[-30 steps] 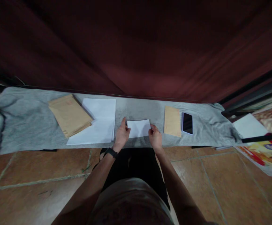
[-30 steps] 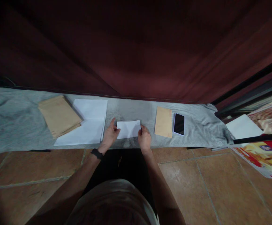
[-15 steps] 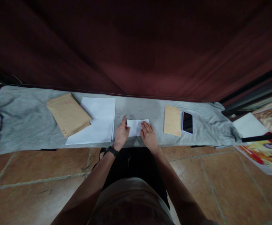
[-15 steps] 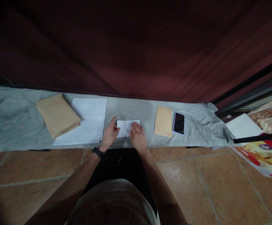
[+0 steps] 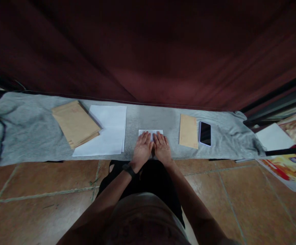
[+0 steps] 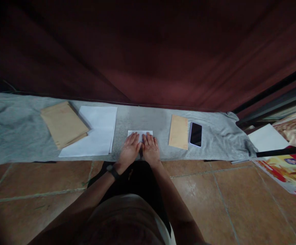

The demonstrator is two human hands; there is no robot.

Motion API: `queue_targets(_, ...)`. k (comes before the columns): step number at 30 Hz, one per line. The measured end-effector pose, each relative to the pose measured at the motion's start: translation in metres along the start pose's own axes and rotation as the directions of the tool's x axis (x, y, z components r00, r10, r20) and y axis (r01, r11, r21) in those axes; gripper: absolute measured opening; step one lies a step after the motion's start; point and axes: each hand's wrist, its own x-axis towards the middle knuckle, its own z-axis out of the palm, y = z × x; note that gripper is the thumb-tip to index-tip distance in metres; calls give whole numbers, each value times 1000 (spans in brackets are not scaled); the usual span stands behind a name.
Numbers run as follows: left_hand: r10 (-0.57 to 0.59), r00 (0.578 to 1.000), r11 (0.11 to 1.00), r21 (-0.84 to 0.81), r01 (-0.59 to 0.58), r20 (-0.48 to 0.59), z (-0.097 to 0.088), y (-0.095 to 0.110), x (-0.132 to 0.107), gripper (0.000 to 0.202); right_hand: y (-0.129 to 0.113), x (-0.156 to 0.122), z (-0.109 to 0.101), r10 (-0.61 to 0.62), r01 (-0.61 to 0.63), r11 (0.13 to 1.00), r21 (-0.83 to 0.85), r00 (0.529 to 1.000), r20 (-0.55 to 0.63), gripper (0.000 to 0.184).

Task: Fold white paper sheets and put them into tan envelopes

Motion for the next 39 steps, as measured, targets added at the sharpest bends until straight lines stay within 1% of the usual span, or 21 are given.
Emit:
queue_targets(1,20,999,1000,14,-21,40,4,5,-3,55,1,0,0,-7,7,1000,-3,1000,9,52)
queue_targets(3,21,995,999,43,-25,93,11,10,-7,60,2,-1,1,-21,21,1000,-7,1000,15,52)
queue_targets(6,-3,993,997,78,-6,122,18,8,-9,62,2,-2,2,-19,19,1000,-12,1000,-3,52)
queue_targets(9,-17,994,995,96,7,104,19,2,-10,63,1,-2,3,2,-3,1000,-18,1000,-23,52)
queue_targets(14,-51,997,992,116,43,65,15,-4,-11,62,4,-3,3,51,-52,999,-16,997,-54,53)
queue_targets(19,-80,995,990,123,73,55,11,-6,-12,62,14,-7,2,93,-95,995,-21,992,-79,56)
queue_targets(24,-87,995,988,128,81,45,11,-4,-10,61,19,-10,-1,99,-102,995,-25,991,-84,57)
queue_targets(26,-76,996,989,127,69,47,11,-1,-6,60,19,-11,-1,100,-103,994,-26,991,-85,57)
queue_targets(30,-7,994,994,114,-5,108,11,4,4,58,19,-11,-3,98,-100,995,-27,992,-78,56)
queue_targets(35,4,993,992,125,-19,120,16,1,8,58,15,-4,-8,108,-108,994,0,991,-74,54)
queue_targets(37,14,992,992,126,-30,125,18,-1,7,59,10,1,-9,76,-74,997,27,995,-68,54)
queue_targets(39,29,989,991,128,-47,142,18,-2,7,60,3,8,-8,20,-18,998,60,999,-35,53)
